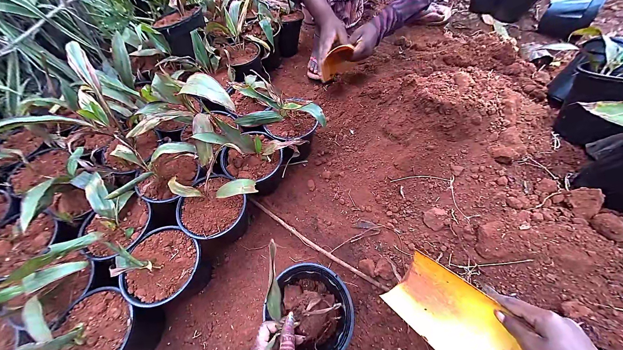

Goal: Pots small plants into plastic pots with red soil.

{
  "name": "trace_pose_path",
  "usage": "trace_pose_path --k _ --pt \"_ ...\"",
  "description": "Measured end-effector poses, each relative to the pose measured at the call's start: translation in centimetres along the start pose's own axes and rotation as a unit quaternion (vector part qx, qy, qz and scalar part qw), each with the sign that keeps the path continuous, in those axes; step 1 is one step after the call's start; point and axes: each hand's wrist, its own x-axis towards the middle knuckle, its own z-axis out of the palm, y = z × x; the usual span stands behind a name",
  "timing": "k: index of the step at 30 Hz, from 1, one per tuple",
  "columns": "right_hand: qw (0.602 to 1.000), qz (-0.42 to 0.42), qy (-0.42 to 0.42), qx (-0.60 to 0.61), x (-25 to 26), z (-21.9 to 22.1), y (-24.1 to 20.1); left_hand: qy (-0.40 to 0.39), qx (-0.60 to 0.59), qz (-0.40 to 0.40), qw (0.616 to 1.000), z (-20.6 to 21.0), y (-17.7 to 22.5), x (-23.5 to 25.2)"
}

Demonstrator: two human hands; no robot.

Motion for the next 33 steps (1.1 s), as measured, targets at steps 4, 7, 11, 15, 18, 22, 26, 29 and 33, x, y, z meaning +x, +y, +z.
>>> trace_pose_path --k 4,7,11,15,18,22,26,29,33 --pt "1.000 -0.001 0.000 -0.002 -0.1 0.2 0.0 -0.039 0.102 0.094 0.990 -1.1 -1.5 0.6" --pt "1.000 0.000 -0.009 -0.005 0.1 0.3 0.0 -0.093 0.135 0.129 0.978 -1.4 -1.6 0.8" --pt "0.995 0.051 -0.057 -0.063 0.7 0.7 0.1 -0.062 0.167 0.184 0.967 -1.1 -2.5 0.4" --pt "0.995 -0.089 0.020 -0.037 0.9 2.2 0.3 -0.054 0.193 0.233 0.952 -1.5 -2.2 -0.2" --pt "0.962 -0.269 0.023 0.032 1.0 4.8 -3.0 -0.078 0.184 0.248 0.948 -2.1 -0.4 -0.9" --pt "0.895 -0.438 -0.055 0.064 3.2 10.4 -8.2 -0.065 0.164 0.242 0.954 -4.8 3.9 -1.2" --pt "0.852 -0.346 -0.327 -0.217 5.3 13.0 -14.8 -0.012 0.165 0.293 0.942 -8.1 6.5 -1.3" --pt "0.818 -0.262 -0.356 -0.367 5.3 14.7 -17.8 0.016 0.194 0.333 0.922 -9.8 6.4 -1.1" --pt "0.808 -0.277 -0.333 -0.399 5.5 15.4 -17.7 0.044 0.227 0.323 0.918 -11.3 5.3 -1.0"
